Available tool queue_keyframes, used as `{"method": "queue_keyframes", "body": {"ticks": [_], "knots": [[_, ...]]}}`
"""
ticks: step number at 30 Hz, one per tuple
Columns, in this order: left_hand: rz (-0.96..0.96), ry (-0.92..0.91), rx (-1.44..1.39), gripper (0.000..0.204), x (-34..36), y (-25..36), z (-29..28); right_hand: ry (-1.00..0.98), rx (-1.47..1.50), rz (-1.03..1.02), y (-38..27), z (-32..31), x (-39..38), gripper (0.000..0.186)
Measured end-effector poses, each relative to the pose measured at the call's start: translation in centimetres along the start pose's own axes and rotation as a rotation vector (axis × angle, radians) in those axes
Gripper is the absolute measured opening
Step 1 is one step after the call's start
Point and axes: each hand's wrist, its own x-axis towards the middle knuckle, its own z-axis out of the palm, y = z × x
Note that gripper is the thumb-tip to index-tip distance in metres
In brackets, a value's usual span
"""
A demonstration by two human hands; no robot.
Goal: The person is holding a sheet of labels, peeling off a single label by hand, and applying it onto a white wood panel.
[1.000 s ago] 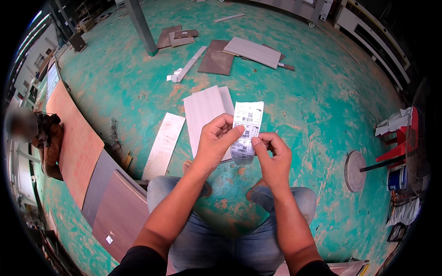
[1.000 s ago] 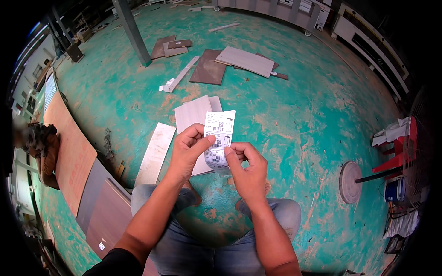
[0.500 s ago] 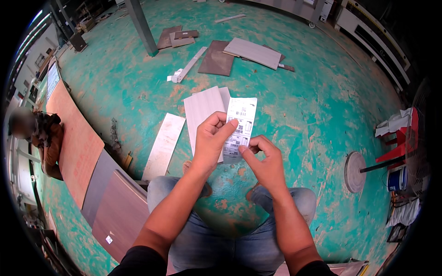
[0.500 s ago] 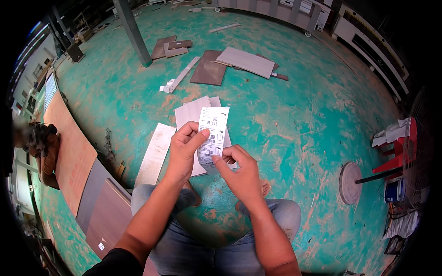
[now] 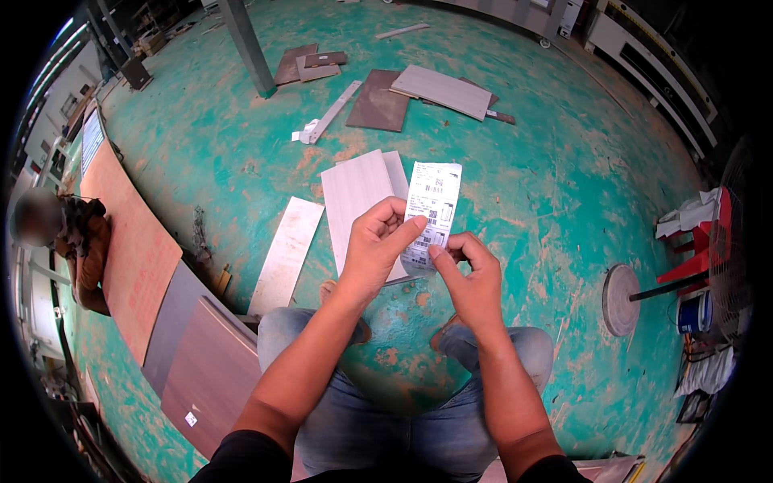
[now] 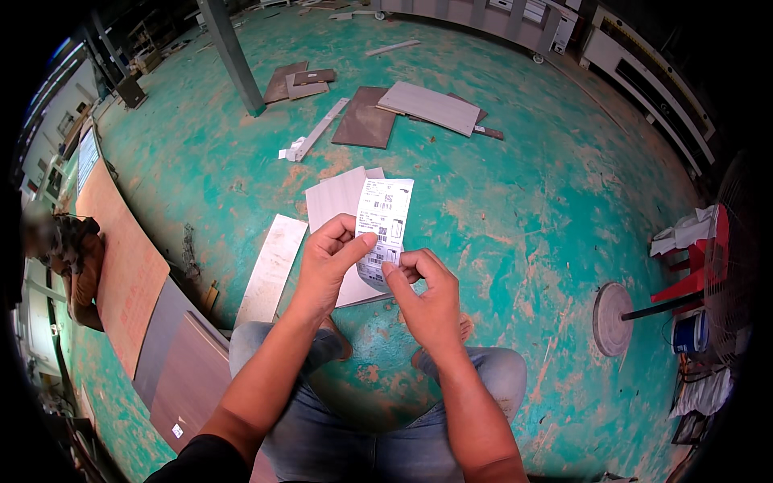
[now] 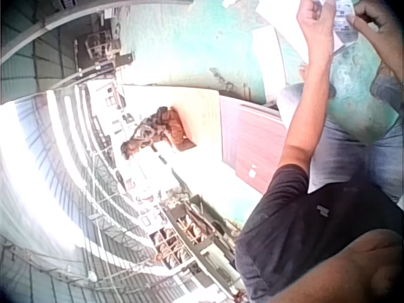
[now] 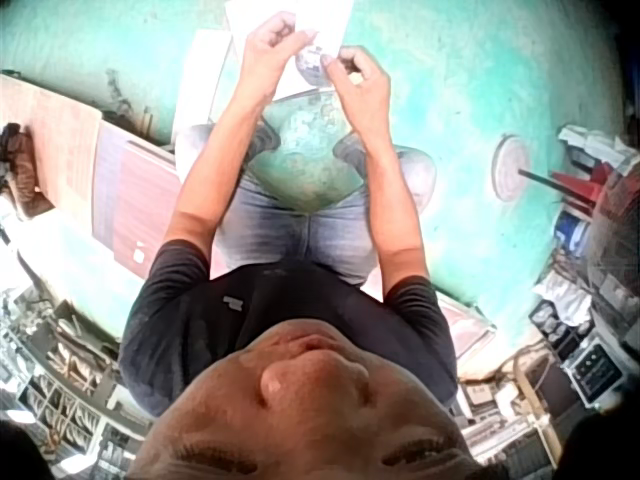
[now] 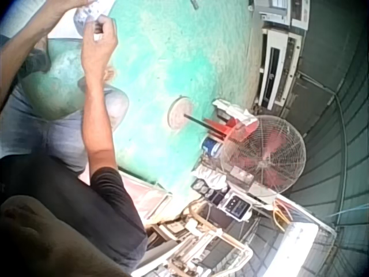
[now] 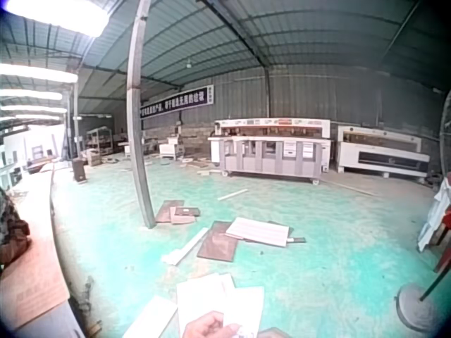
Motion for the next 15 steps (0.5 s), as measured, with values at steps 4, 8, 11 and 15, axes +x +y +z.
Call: {"method": "queue_keyframes", "body": {"ticks": [4, 8, 11, 15], "knots": [[0.007, 0.003, 0.002, 0.008, 0.05, 0.03, 0.06, -0.003, -0.012, 0.002, -0.16, -0.07, 0.09, 0.013], [-0.013, -0.008, 0.030, 0.009, 0.11, -0.07, -0.24, 0.010, 0.066, 0.079, 0.17, -0.18, 0.07, 0.012], [0.000, -0.001, 0.040, 0.013, 0.26, -0.66, -0.46, 0.036, 0.176, 0.130, 0.26, -0.28, 0.13, 0.012], [0.020, -0.056, 0.056, 0.017, 0.40, -0.76, -0.70, 0.073, 0.266, 0.150, 0.49, -0.49, 0.34, 0.011]]}}
